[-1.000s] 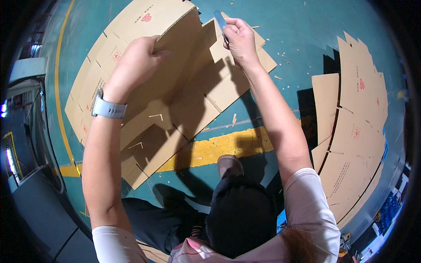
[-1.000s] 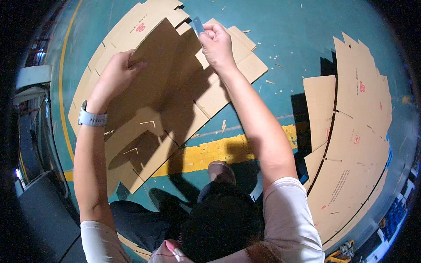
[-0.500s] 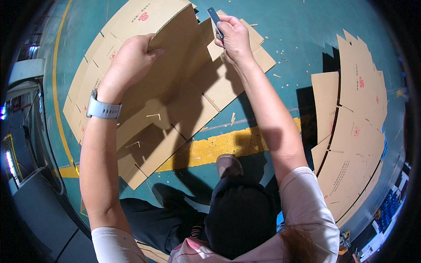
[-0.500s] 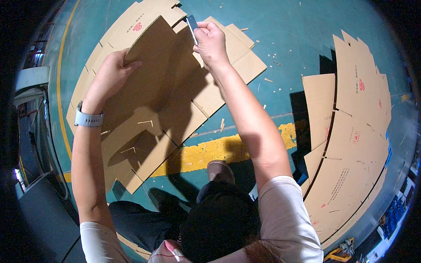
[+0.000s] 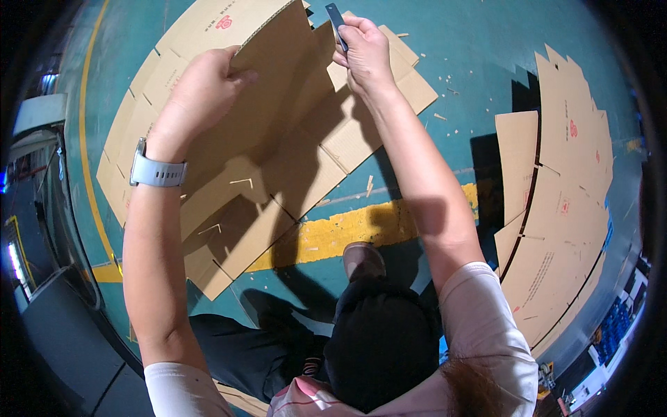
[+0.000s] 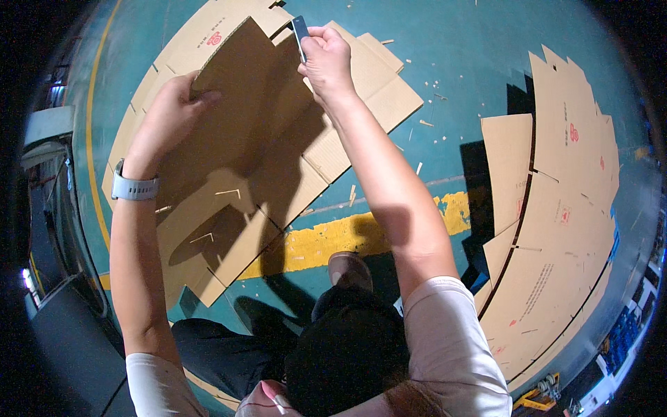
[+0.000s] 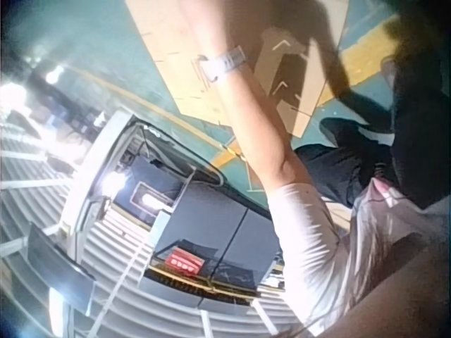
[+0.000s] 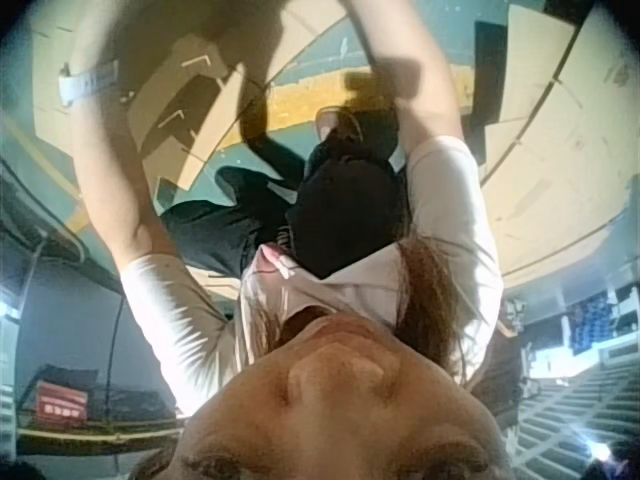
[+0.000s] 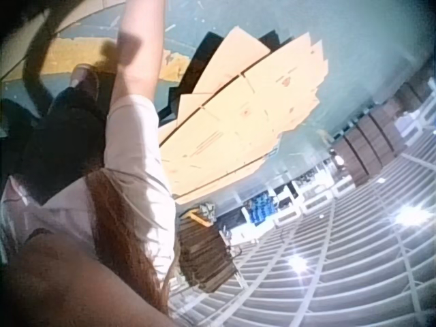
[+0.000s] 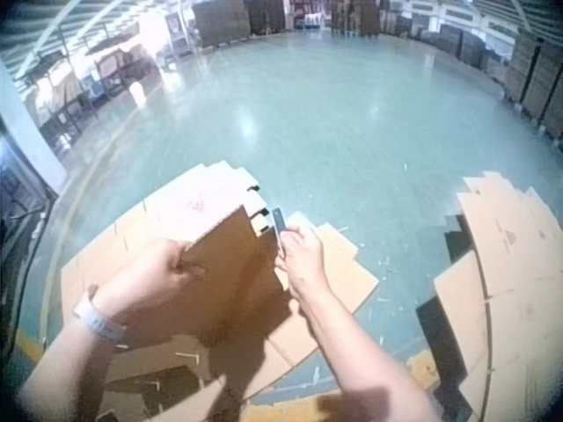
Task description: The person uses a utility knife to cut and score a large piece of cardboard on the floor. They repeatedly score the cardboard along pre-printed lines and then fold and tear the material to separate sections.
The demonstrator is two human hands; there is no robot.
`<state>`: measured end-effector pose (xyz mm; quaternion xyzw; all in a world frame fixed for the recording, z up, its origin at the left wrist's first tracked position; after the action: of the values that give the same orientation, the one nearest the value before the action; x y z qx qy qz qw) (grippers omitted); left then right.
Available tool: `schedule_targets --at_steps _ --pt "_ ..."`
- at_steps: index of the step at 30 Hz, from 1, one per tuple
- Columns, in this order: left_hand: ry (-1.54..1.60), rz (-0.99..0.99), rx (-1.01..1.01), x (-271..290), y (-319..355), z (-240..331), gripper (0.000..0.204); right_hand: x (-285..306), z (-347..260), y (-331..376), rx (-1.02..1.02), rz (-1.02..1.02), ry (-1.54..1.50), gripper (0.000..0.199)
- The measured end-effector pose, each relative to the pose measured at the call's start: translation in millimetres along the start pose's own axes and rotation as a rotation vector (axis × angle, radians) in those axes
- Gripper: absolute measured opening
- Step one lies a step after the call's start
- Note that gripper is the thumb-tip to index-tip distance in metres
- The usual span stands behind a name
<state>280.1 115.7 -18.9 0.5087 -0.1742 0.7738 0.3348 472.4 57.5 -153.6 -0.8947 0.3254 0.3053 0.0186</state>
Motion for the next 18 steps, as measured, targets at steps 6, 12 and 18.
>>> schedule_targets --at_steps 6,12,18 --pt "0.038 -0.031 0.034 0 -2 3 0.030 -2 4 6 0.064 0.064 0.044 0.018" --pt "-0.027 -0.045 -0.005 1 -5 -2 0.033 -9 0 17 0.090 0.104 0.055 0.017" --pt "-0.019 -0.050 -0.026 1 -5 -4 0.033 -10 1 23 0.115 0.138 0.076 0.018"
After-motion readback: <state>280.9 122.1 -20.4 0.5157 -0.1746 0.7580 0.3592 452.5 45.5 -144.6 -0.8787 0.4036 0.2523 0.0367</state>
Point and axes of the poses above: each hand's wrist, its own y-axis away from the middle knuckle, its own x-axis out of the back of the hand, z = x × y, the point moved 3 cm from there along -y, towards the middle knuckle, and after that the axes turned 5 degrees about z, right-handed, at the moved point
